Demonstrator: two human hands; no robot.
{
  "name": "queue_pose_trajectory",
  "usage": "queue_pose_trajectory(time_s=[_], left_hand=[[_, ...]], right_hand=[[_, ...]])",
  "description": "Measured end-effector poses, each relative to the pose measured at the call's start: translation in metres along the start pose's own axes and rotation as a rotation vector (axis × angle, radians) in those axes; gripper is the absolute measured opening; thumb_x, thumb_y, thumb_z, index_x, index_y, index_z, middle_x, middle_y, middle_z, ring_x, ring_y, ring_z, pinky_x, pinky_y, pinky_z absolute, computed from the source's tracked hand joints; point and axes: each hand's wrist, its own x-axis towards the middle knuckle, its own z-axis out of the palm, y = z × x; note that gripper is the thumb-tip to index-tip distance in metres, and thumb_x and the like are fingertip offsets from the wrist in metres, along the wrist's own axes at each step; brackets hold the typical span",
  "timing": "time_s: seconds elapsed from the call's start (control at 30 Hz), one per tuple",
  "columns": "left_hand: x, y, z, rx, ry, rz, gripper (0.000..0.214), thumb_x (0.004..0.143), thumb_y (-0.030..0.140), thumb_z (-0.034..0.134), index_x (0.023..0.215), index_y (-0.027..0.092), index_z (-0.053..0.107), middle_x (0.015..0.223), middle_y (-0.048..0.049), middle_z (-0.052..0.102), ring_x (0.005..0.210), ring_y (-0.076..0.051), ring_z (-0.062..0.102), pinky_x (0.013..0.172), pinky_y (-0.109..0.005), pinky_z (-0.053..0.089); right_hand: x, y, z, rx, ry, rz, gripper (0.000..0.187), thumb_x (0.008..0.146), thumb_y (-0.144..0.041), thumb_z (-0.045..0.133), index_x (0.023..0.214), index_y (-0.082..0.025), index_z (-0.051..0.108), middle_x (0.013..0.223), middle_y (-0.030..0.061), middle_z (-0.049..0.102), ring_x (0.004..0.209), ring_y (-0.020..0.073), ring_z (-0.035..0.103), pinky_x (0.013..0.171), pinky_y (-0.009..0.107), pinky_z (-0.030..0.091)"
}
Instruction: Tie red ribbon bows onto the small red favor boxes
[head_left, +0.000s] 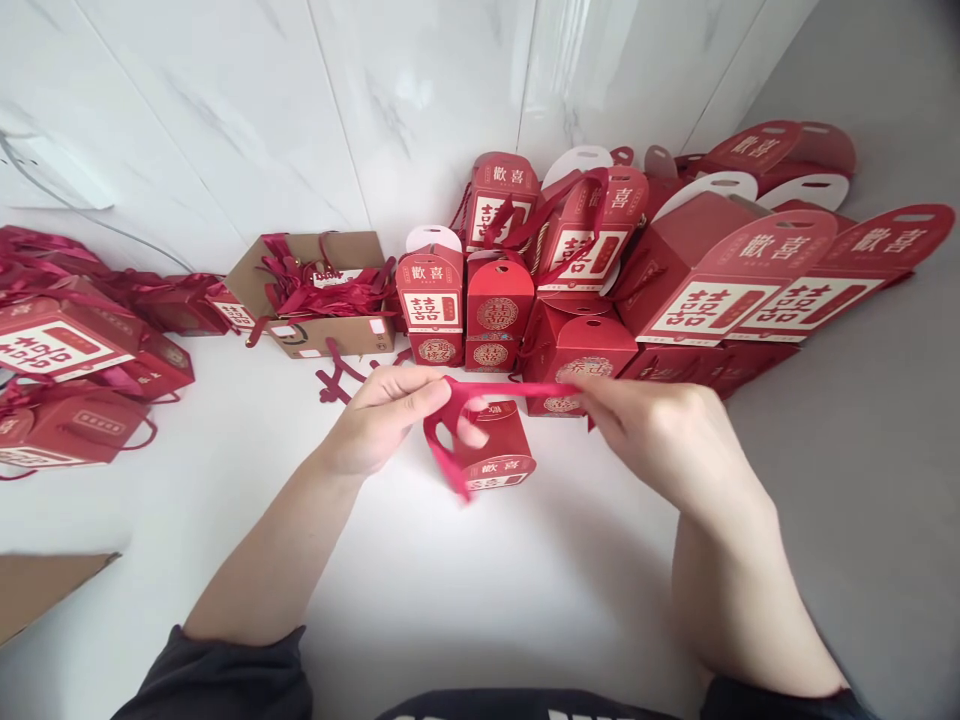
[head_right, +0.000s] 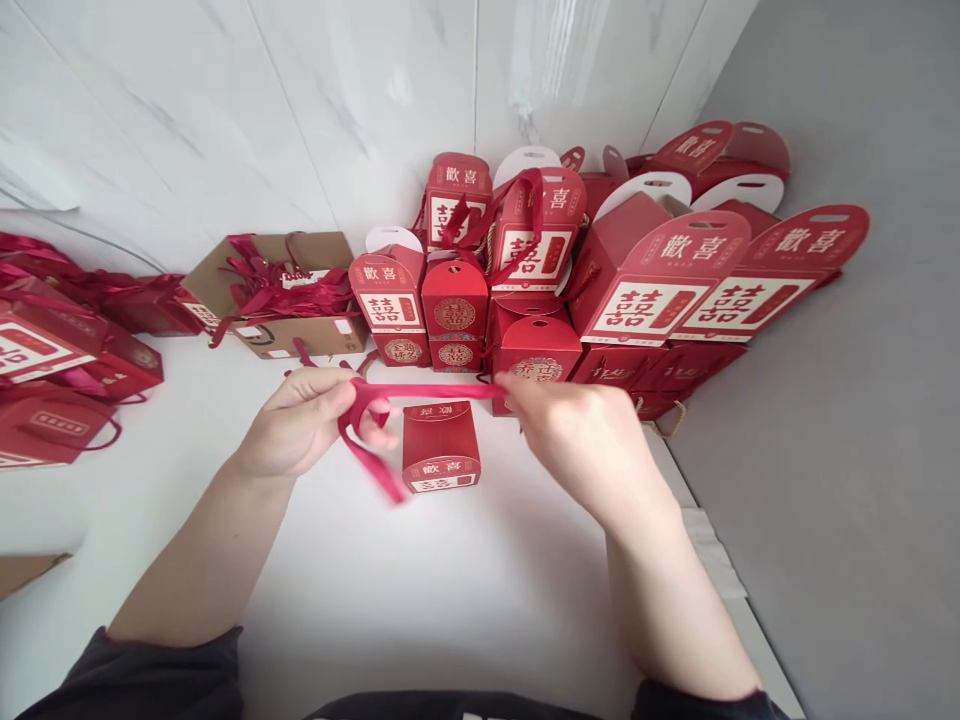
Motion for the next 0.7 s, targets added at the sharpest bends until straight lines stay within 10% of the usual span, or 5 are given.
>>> queue_pose_trajectory(time_s=[0.1,0.23,0.33,0.53,0.7], left_hand=[[-0.002,0.005,0.002,-0.039,0.071,-0.165,0.028,0.089,0.037,0.059,0.091,0.015,0.076,0.072,-0.0073,0.075,0.053,-0.019,0.069,0.061,-0.033,0.057],[-0.002,0.003,-0.009,-0.037,0.093,-0.038,0.023,0.087,0.037,0.062,0.089,0.02,0.078,0.085,-0.0074,0.077,0.066,-0.019,0.071,0.076,-0.034,0.057],[-0.003,0.007,-0.027,0.07,-0.129,-0.072,0.023,0.086,0.037,0.063,0.084,0.022,0.08,0.079,-0.0087,0.076,0.064,-0.019,0.069,0.067,-0.032,0.057],[-0.005,0.03,-0.041,0.333,-1.035,-0.28,0.032,0.071,0.019,0.077,0.1,0.032,0.078,0.092,-0.0096,0.077,0.083,-0.027,0.073,0.082,-0.029,0.056],[-0.01,0.035,-0.022,0.598,-0.717,-0.291,0.04,0.072,0.035,0.078,0.111,0.029,0.073,0.106,-0.0065,0.075,0.097,-0.023,0.07,0.086,-0.025,0.054]], right_hand=[[-0.001,0.013,0.004,-0.137,0.343,0.118,0.033,0.091,-0.016,0.052,0.119,-0.021,0.069,0.073,0.0059,0.072,0.06,0.0189,0.065,0.056,0.03,0.043],[-0.002,0.031,0.001,0.006,0.78,0.249,0.035,0.091,-0.017,0.053,0.121,-0.025,0.069,0.103,0.0091,0.07,0.106,0.0327,0.063,0.081,0.042,0.05],[0.001,0.035,-0.005,0.173,0.793,0.437,0.031,0.092,-0.027,0.053,0.119,-0.03,0.07,0.095,0.0056,0.07,0.101,0.0352,0.063,0.076,0.044,0.05],[0.011,0.028,-0.015,0.796,0.857,0.595,0.025,0.083,-0.022,0.061,0.102,-0.029,0.076,0.073,0.0023,0.07,0.064,0.0217,0.066,0.063,0.039,0.052],[0.007,0.021,-0.012,1.435,0.425,0.367,0.031,0.089,-0.029,0.048,0.103,-0.024,0.075,0.093,0.0054,0.076,0.088,0.026,0.072,0.078,0.044,0.059]])
